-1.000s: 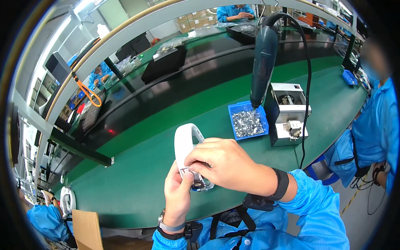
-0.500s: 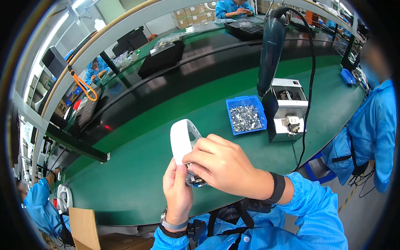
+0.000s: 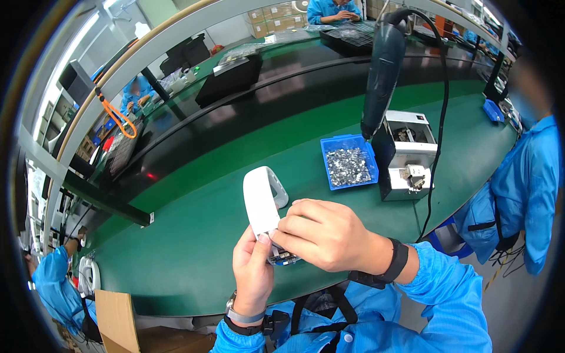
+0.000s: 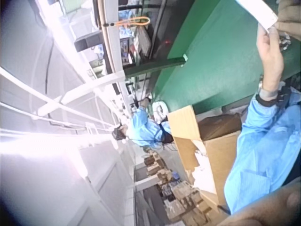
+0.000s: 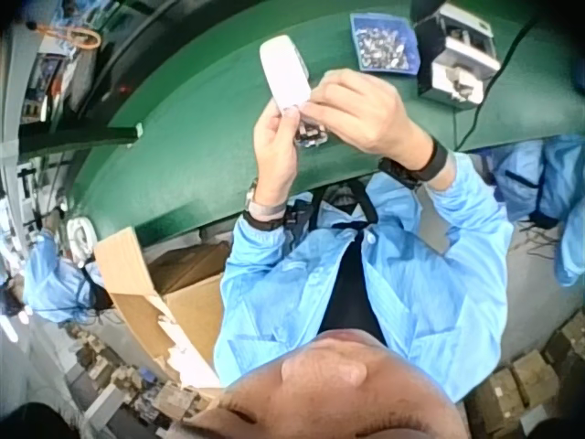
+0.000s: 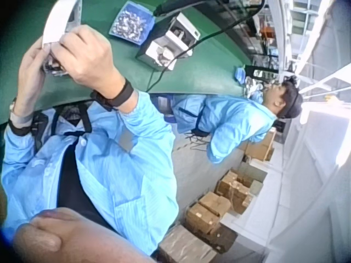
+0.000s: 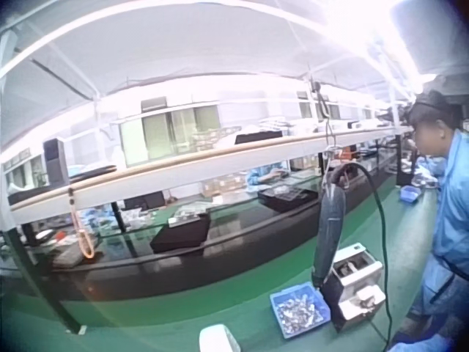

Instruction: Assembling plastic electronic component headbands using screws and an electric screwdriver on an assembly line.

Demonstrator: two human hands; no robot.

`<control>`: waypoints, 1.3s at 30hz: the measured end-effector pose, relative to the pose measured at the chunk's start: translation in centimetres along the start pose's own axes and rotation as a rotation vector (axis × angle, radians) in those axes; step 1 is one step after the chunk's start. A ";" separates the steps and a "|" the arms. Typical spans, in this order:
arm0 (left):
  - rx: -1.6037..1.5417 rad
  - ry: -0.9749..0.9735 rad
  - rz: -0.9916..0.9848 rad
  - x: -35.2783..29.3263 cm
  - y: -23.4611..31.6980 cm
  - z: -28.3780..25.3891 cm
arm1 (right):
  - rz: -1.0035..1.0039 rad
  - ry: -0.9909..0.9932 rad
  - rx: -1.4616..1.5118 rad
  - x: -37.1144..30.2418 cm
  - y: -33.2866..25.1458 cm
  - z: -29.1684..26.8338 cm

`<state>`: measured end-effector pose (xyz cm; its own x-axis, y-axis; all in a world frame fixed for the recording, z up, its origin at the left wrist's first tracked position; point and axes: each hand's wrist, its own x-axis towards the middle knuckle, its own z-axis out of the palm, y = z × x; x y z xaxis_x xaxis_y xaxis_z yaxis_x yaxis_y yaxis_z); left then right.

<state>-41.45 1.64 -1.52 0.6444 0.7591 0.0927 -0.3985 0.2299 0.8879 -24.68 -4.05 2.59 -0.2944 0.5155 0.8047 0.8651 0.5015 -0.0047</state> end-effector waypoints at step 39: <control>0.220 0.101 -0.040 3.3 -0.7 4.9 | 0.728 0.612 0.502 -9.5 10.9 -13.2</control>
<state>-35.85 0.98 0.36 0.5839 0.8116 0.0202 -0.2151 0.1306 0.9678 -7.11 -12.60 2.73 0.5981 0.4403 0.6697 0.4435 0.5142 -0.7341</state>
